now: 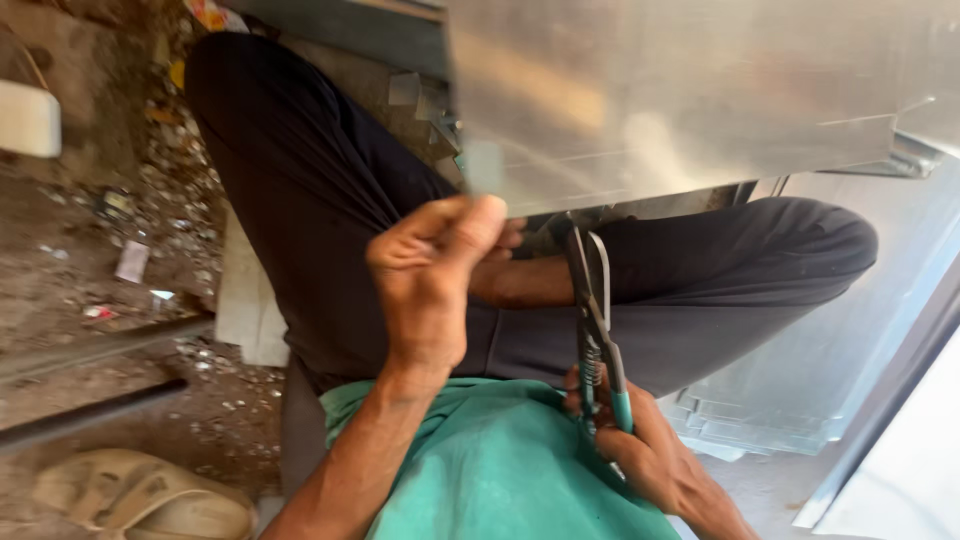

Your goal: The person sits on the floor and uses tin snips to cut a rectangular metal sheet. They repeatedly trim the edges and corners, then stack the finished piece with other cut sheets.

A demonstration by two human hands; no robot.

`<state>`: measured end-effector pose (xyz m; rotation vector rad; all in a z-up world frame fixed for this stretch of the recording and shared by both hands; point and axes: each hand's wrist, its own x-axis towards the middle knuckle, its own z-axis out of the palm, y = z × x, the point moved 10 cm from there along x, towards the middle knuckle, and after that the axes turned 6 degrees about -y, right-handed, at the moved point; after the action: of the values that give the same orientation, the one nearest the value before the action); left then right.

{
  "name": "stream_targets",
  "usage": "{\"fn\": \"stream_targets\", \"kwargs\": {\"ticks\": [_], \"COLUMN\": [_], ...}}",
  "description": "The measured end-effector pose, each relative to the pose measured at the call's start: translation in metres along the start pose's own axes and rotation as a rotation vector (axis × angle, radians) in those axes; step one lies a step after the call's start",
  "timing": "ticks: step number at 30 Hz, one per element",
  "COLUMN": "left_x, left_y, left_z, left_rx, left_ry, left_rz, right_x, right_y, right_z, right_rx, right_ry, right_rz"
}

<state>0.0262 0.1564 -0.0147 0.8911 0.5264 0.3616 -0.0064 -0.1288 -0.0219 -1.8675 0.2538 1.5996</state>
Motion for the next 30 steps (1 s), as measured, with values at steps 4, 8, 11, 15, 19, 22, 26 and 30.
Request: {"fn": "stream_targets", "kwargs": {"ticks": [4, 8, 11, 15, 19, 22, 26, 30], "left_x": [-0.012, 0.001, 0.007, 0.003, -0.008, 0.010, 0.064, 0.060], "left_y": [-0.043, -0.007, 0.011, -0.004, -0.017, 0.009, 0.061, 0.077], "left_z": [-0.015, 0.002, 0.009, -0.001, -0.006, 0.003, 0.042, 0.049], "left_rx": [-0.029, -0.069, 0.011, 0.085, 0.049, 0.153, 0.390, 0.572], "left_ry": [0.012, -0.026, -0.029, -0.022, -0.019, -0.006, -0.102, 0.150], "left_rz": [-0.117, -0.098, -0.078, -0.082, -0.090, -0.022, 0.224, 0.392], "right_x": [-0.002, 0.006, 0.008, 0.009, 0.010, 0.012, 0.013, 0.004], "right_y": [-0.054, -0.086, -0.086, -0.092, -0.092, -0.089, -0.074, -0.077], "right_z": [0.028, 0.033, 0.029, 0.024, 0.015, 0.009, 0.000, -0.006], "right_rx": [0.075, 0.046, 0.028, -0.055, -0.094, -0.179, -0.210, -0.237], "right_ry": [-0.173, -0.132, -0.083, -0.041, 0.027, 0.085, 0.138, -0.024], "right_rz": [-0.190, -0.215, -0.111, -0.134, -0.180, -0.196, -0.148, -0.233]}}
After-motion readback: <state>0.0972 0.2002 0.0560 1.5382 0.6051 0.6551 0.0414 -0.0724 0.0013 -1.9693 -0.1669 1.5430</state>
